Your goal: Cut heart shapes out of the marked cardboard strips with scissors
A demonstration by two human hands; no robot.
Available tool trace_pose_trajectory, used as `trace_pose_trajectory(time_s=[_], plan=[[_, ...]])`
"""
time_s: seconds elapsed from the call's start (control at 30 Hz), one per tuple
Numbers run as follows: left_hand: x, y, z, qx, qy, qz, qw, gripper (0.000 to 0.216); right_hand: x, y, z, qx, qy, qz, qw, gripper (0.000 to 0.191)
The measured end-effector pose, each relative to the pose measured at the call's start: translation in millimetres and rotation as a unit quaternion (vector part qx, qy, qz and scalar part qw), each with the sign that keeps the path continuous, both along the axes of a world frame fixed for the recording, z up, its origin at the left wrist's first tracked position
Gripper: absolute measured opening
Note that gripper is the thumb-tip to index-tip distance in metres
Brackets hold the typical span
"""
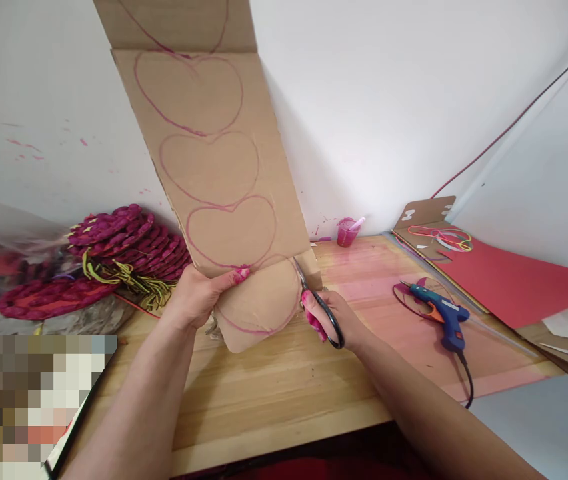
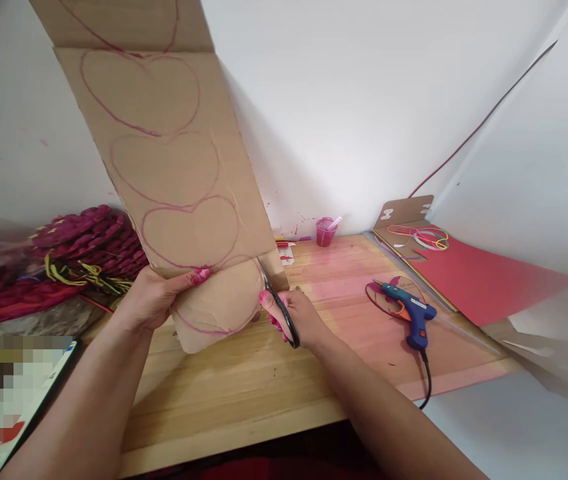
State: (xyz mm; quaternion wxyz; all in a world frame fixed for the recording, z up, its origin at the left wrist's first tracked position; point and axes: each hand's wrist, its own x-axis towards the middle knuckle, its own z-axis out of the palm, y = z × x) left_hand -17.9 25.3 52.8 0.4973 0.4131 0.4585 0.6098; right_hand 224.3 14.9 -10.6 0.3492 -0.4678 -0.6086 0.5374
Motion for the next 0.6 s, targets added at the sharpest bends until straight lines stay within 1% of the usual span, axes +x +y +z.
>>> trace_pose_trajectory(time_s=[0.1, 0.2, 0.3, 0.4, 0.5, 0.6], plan=[[-4, 0, 1.7, -0.011, -0.007, 0.000, 1.000, 0.044, -1, -2, -2.5, 0.000, -0.003, -0.014, 1.000, 0.059], [-9, -1, 3.5, -0.028, -0.010, -0.008, 1.000, 0.043, -1, -2, -5.7, 0.011, -0.007, -0.019, 1.000, 0.057], [-14, -3, 6.6, -0.044, -0.010, -0.013, 0.999, 0.043, 1, -1, -3.3, 0.020, 0.004, 0.014, 1.000, 0.056], [-14, -5, 9.5, -0.056, -0.017, -0.019, 0.998, 0.045, 1, -1, 4.4, 0.035, 0.010, 0.041, 0.999, 0.057], [-9, -6, 10.3, -0.043, -0.025, -0.013, 0.999, 0.043, 1, 0, 10.1, 0.030, 0.017, 0.051, 0.998, 0.064], [-6, -6, 9.1, -0.021, -0.034, -0.005, 0.999, 0.043, 1, -1, 11.0, 0.010, 0.039, 0.075, 0.996, 0.071]])
